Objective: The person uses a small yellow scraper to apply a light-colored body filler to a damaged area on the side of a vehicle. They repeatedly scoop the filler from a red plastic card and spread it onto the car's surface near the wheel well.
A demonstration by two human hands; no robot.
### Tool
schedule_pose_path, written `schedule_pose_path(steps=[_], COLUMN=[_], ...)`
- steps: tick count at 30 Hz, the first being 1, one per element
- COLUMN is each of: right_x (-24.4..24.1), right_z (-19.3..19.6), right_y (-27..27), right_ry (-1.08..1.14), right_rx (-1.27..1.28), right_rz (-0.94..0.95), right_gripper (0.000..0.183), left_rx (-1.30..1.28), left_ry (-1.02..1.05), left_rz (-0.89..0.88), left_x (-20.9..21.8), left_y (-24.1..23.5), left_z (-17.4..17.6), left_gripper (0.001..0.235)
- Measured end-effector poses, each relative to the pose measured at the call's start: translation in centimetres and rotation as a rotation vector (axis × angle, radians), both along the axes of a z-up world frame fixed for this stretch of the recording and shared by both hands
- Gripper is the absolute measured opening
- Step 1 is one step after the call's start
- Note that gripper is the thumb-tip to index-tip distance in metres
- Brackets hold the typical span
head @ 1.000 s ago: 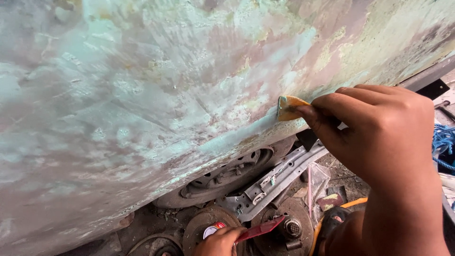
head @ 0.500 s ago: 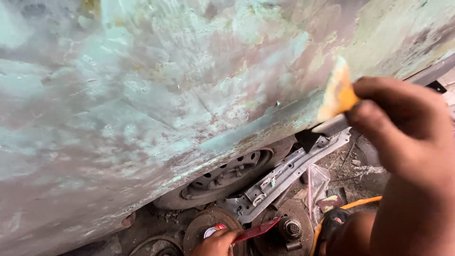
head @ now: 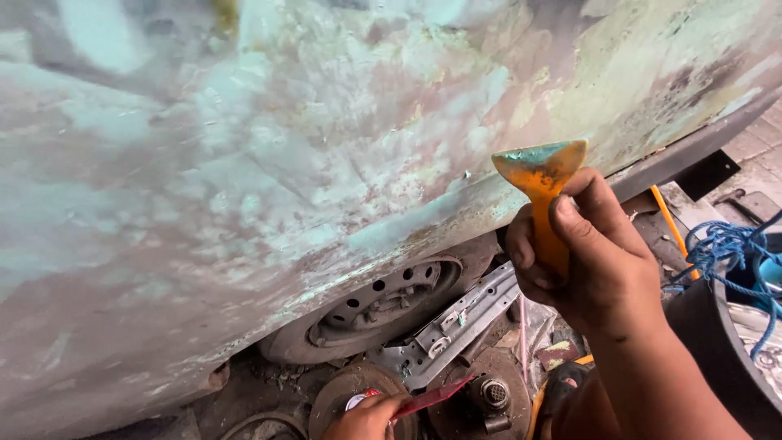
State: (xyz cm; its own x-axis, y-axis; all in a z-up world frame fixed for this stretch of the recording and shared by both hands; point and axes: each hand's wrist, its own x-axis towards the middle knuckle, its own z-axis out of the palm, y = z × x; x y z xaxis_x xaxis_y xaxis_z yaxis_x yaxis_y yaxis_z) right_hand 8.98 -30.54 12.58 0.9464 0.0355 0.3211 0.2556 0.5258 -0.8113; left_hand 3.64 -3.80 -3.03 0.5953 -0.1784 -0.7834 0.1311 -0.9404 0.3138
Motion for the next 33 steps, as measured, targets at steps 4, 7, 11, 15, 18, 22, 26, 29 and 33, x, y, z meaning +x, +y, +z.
schedule_pose_path(steps=[4,7,11,15,18,22,26,29,33], right_x=[-0.2,-0.1,1.3,2.7,3.6,4.6,4.6,4.4,4.1], right_z=[-1.6,-3.2,-5.7,-7.2,-8.2,-9.7,-10.6,-11.2,-11.9], right_y=[1.5,2.8,3.5,3.7,4.1,4.0,4.0,3.6,3.2], right_ry=[-0.027,-0.241,-0.531,-0.633,-0.647,-0.653,-0.656,-0.627,-0.633], right_rx=[-0.096,-0.449,-0.954,-1.067,-1.076,-1.204,-1.256,-1.278,-1.292], right_rz=[-0.215,-0.444,-0.865,-0.922,-0.929,-0.926,-0.931,-0.902,-0.88], right_gripper=[0.018,0.032,0.041,0.048,0.051,0.06,0.059,0.061,0.059], left_rx=[-0.013,0.063,0.059,0.09,0.086,0.039,0.053,0.065,0.043], left_ry=[0.014,-0.029,0.004,-0.087,-0.027,-0.008,-0.011,-0.078,-0.164], left_rz=[0.041,0.053,0.071,0.109,0.085,0.073,0.082,0.076,0.059], left_x=[-0.7,-1.1,-0.9,-1.8,-1.1,-0.5,-0.6,-1.1,-1.7], left_y=[0.3,0.1,-0.1,-0.2,-0.4,-0.2,-0.5,-0.4,-0.6], left_z=[1.1,0.5,1.3,0.6,1.5,1.1,1.7,-0.5,-1.5], left_gripper=[0.062,0.059,0.064,0.063,0.061,0.063,0.064,0.062,0.059])
